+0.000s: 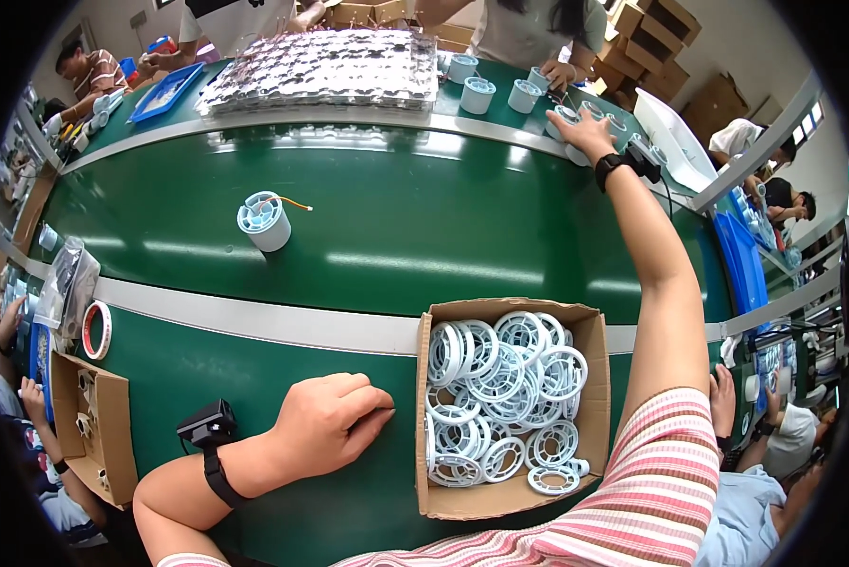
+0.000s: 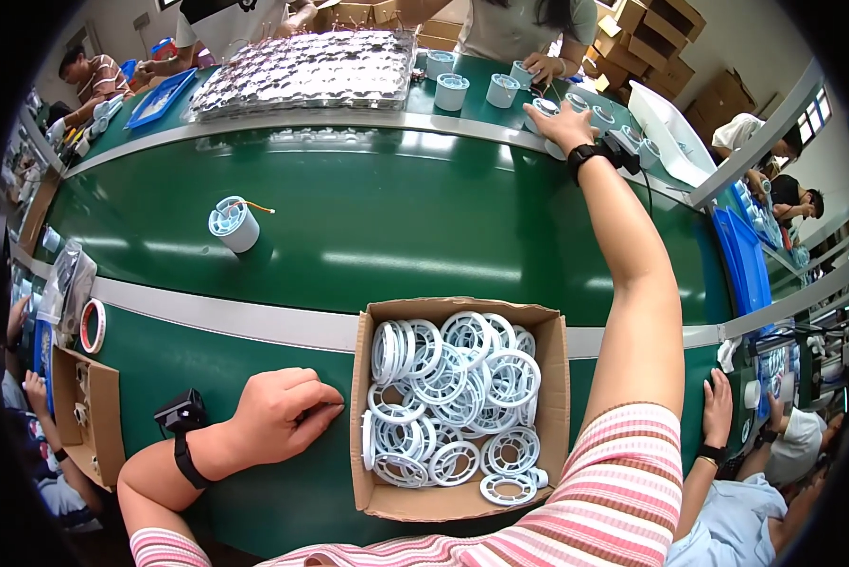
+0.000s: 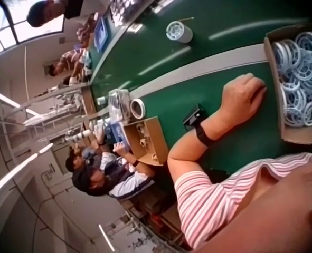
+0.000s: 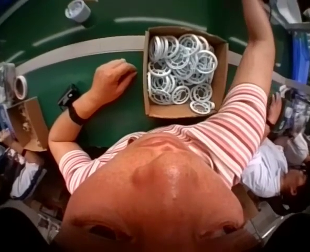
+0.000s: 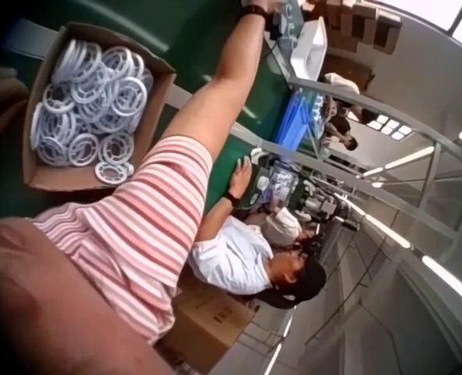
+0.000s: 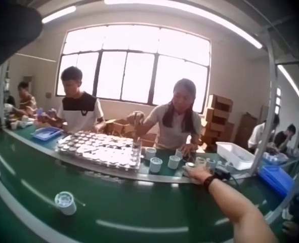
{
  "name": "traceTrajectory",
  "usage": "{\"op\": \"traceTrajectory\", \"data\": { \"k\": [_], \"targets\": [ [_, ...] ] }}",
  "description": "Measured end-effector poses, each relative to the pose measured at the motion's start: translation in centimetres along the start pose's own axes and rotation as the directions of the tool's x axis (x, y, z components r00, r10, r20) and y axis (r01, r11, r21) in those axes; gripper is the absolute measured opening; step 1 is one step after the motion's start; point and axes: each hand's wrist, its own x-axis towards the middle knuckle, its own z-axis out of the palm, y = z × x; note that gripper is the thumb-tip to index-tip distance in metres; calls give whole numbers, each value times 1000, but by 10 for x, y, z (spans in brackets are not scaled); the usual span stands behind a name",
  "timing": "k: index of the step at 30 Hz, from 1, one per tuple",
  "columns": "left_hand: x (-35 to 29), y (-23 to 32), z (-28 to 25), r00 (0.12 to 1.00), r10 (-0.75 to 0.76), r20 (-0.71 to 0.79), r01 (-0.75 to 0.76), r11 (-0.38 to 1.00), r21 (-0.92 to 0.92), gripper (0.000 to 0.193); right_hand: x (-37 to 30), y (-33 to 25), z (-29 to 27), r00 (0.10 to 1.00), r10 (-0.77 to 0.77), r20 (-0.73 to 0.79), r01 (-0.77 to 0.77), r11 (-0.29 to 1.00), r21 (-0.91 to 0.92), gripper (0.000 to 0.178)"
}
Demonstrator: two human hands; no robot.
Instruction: The person picks up a white plastic frame and a metal component with wires, fits the component into the frame, and snaps a plastic ring onto the assembly. After placing the unit on the table, the person repeats the process with another set of components.
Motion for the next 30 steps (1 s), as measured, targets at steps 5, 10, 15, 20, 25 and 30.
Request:
{"op": "traceTrajectory", "data": {
  "k": [5,10,15,20,25,30],
  "targets": [
    [-1,3,-2,1000,-13,26,13,1000,14,10,-16,-6,0,999,-41,-20,42,996,80,94],
    [-5,5,1,1000,-3,-6,3,1000,9,9,-53,25,-16,982,-191,7,190,979,73,97],
    [-5,0,7,997,42,-61,-44,999,-29,8,-118,81,-60,959,-273,73,258,951,170,85],
    [-7,-6,9,993,56,-102,-57,998,-10,8,-254,86,-153,872,-481,-89,486,829,277,63],
    [-7,-13,11,994,-6,-106,4,1000,-18,10,-403,57,-220,580,-758,-298,808,486,335,58],
    [-4,-29,6,982,-138,-131,106,969,-222,15,-532,29,-207,320,-947,-29,730,227,645,63]
  ]
}}
